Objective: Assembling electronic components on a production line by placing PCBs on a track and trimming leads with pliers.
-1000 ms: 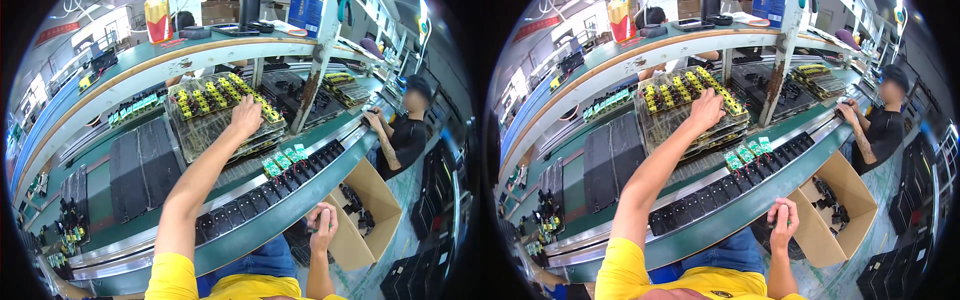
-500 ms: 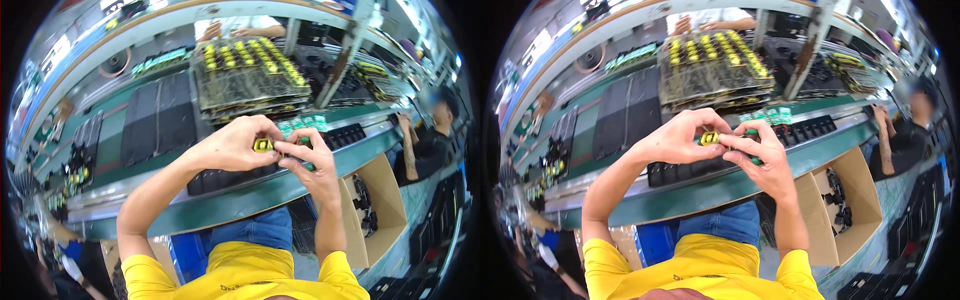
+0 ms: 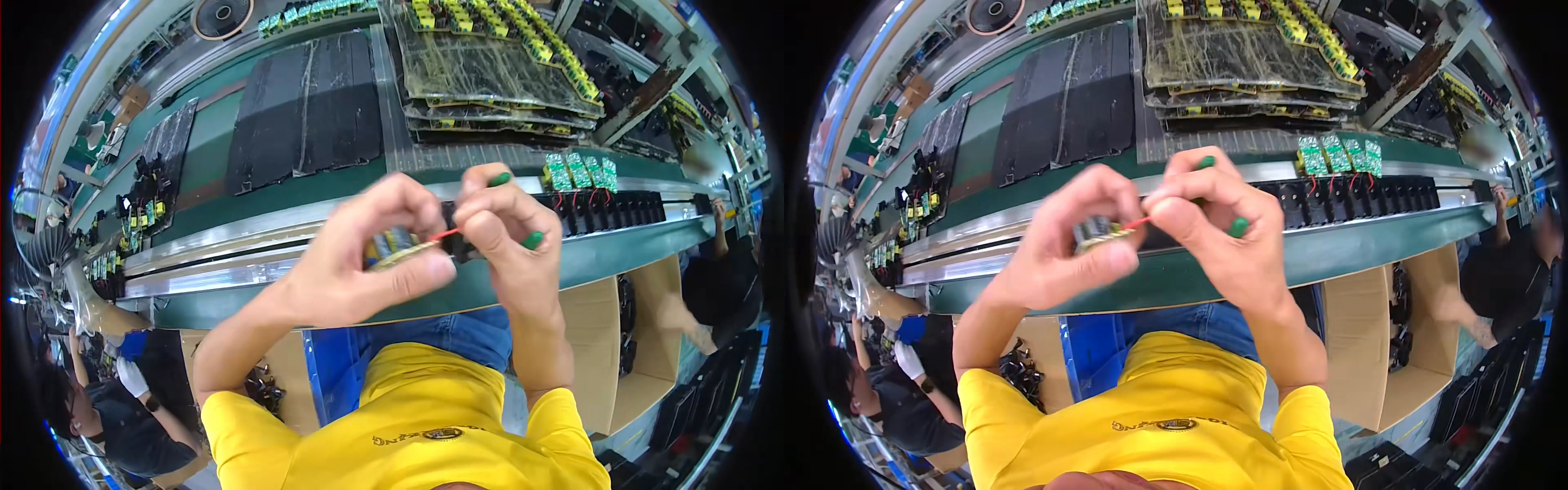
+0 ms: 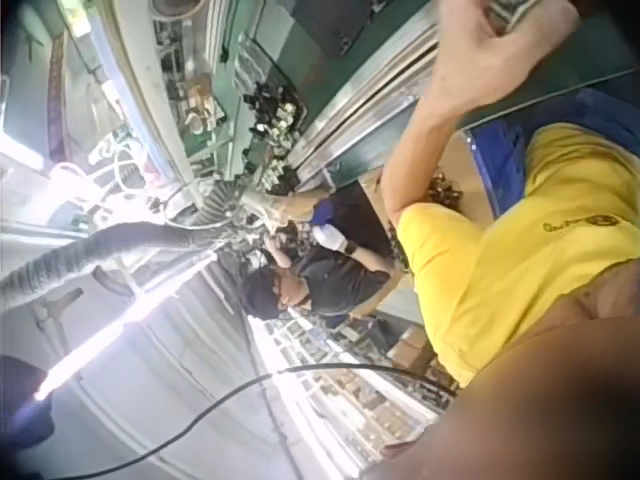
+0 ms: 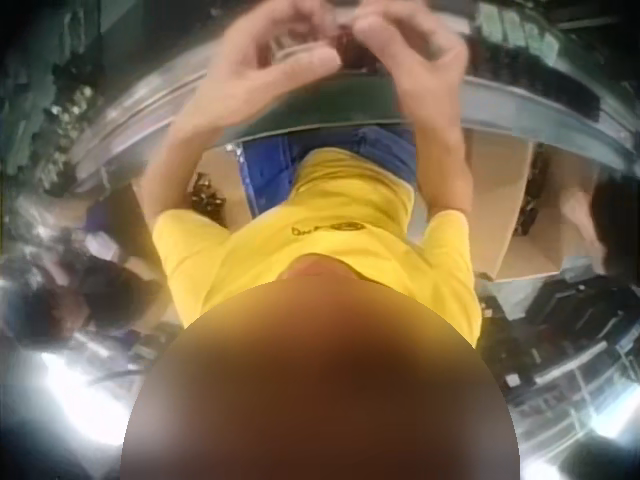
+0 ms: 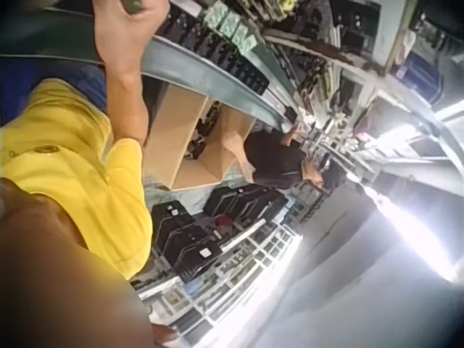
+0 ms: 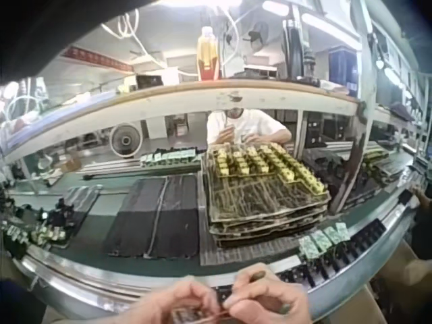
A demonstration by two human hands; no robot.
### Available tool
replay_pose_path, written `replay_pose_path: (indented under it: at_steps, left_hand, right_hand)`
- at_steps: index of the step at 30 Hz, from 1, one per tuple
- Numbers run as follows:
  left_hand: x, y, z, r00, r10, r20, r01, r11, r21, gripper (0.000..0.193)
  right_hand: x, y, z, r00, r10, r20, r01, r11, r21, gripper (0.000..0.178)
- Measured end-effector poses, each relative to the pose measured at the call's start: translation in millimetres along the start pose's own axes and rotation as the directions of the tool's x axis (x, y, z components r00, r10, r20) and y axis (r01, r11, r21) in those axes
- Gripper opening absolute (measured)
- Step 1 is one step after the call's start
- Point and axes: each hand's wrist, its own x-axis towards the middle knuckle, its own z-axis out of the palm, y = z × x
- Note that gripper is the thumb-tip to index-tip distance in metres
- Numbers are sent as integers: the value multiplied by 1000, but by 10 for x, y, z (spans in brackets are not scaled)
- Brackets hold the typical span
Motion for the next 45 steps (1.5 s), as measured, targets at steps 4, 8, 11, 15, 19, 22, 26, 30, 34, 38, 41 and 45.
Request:
replay_pose_path:
  at_steps: [4, 8, 11, 15, 19, 22, 26, 30, 34, 38, 41, 45]
  left_hand:
    - [-211, 174, -130, 976, -133, -173, 132, 991, -21, 13]
    - [-285, 195, -292, 938, -159, -309, 226, 954, 195, 8]
    - [-302, 12, -505, 948, -161, -275, 269, 866, 421, 7]
    - [-236, -180, -673, 950, -190, -249, 310, 691, 653, 6]
    - [-171, -293, -712, 921, -244, -303, 389, 588, 709, 6]
    - [-173, -361, -724, 918, -234, -319, 395, 596, 699, 7]
    - [-163, -434, -736, 919, -223, -325, 392, 608, 691, 7]
    - [-175, -504, -744, 929, -182, -323, 362, 630, 687, 7]
    - [-198, -549, -741, 941, -97, -325, 305, 661, 686, 7]
    - [-171, -514, -725, 937, -173, -305, 343, 629, 697, 8]
    - [-167, -540, -725, 940, -166, -297, 336, 592, 733, 8]
    - [-169, -584, -722, 952, -124, -281, 300, 564, 769, 8]
  right_hand:
    - [-44, 17, 359, 969, 248, -12, -226, 903, 366, 19]
    - [-35, 39, 341, 994, 20, 103, 23, 917, -398, 25]
    - [-234, 262, 285, 985, 37, 170, 94, 710, -698, 26]
    - [-369, 480, 306, 967, 63, 246, 206, 373, -905, 26]
    - [-374, 622, 381, 961, 35, 274, 258, 242, -936, 25]
    - [-399, 663, 373, 966, 29, 256, 243, 231, -942, 25]
    - [-422, 703, 371, 972, 16, 235, 225, 242, -944, 25]
    - [-430, 715, 379, 976, 2, 216, 209, 255, -944, 26]
    - [-429, 713, 396, 979, 3, 205, 196, 272, -942, 26]
    - [-429, 709, 392, 980, 8, 200, 190, 274, -943, 25]
    - [-432, 718, 390, 980, 3, 198, 189, 283, -940, 25]
    - [-434, 728, 381, 981, -2, 194, 186, 297, -937, 25]
